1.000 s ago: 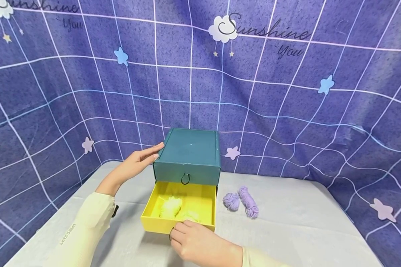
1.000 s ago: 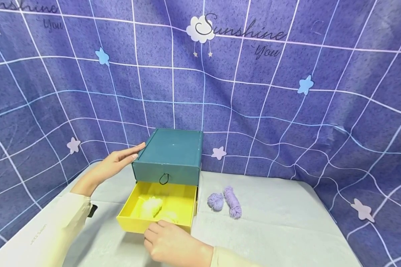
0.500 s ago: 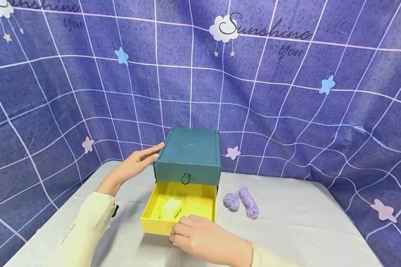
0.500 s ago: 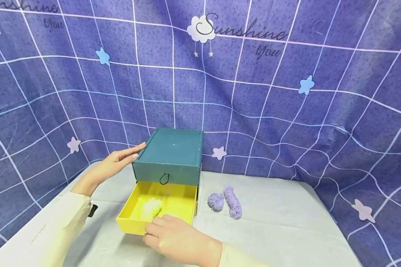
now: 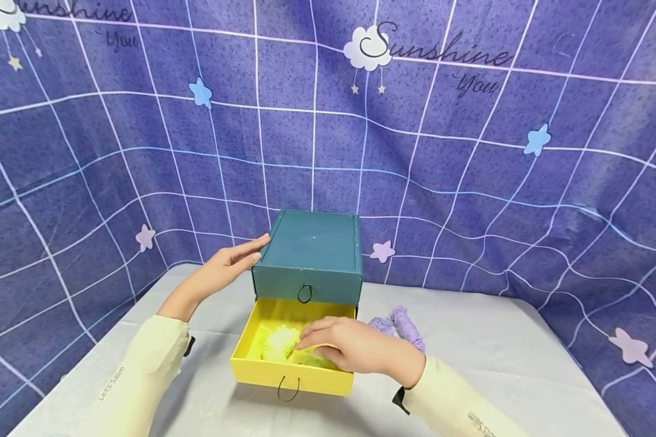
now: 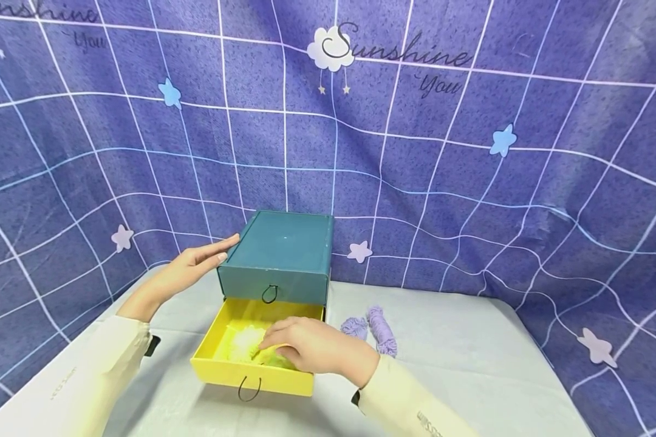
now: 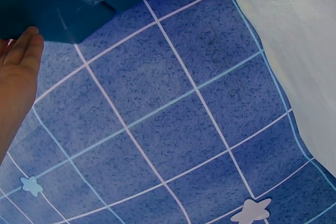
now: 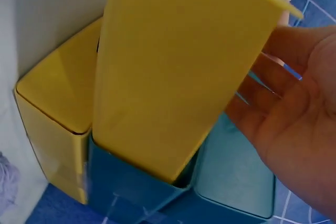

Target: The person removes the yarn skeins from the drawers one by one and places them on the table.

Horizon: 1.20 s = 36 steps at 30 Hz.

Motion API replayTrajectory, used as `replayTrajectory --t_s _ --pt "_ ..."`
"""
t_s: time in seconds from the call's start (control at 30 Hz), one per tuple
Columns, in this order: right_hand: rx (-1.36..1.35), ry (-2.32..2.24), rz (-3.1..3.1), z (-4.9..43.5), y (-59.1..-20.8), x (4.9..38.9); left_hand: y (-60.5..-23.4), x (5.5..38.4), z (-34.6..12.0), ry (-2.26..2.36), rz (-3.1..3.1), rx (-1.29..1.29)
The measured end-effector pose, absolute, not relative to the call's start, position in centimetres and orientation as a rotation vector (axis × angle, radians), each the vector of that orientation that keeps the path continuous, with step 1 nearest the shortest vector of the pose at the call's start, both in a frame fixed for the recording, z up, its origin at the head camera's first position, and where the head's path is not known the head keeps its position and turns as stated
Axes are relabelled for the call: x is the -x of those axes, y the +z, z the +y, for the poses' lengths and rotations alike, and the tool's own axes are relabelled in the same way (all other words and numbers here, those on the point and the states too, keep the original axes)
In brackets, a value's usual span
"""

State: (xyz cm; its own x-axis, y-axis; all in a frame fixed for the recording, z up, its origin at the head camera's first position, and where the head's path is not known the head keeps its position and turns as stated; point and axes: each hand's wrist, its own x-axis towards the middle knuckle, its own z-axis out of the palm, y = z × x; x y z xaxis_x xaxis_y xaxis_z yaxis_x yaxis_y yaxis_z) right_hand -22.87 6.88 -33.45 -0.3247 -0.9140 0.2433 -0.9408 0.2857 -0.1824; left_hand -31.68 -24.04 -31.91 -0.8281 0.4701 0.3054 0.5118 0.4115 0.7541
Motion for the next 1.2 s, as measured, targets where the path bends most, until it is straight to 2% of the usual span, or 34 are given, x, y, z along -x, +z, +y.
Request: replayTrajectory --t_s 0.27,0.73,1.2 --pt "-1.863 0.431 -2.595 6.66 -33.80 23.70 -31.95 31.69 -23.93 -1.405 -2.595 0.923" --pt "-1.710 0.411 -2.923 6.76 -33.19 23.67 -31.75 31.60 -23.91 -1.430 -2.609 0.921" --pt "-1.719 0.396 -2.856 6.73 -33.21 23.79 -31.96 31.70 -24.02 -1.417 -2.604 0.909"
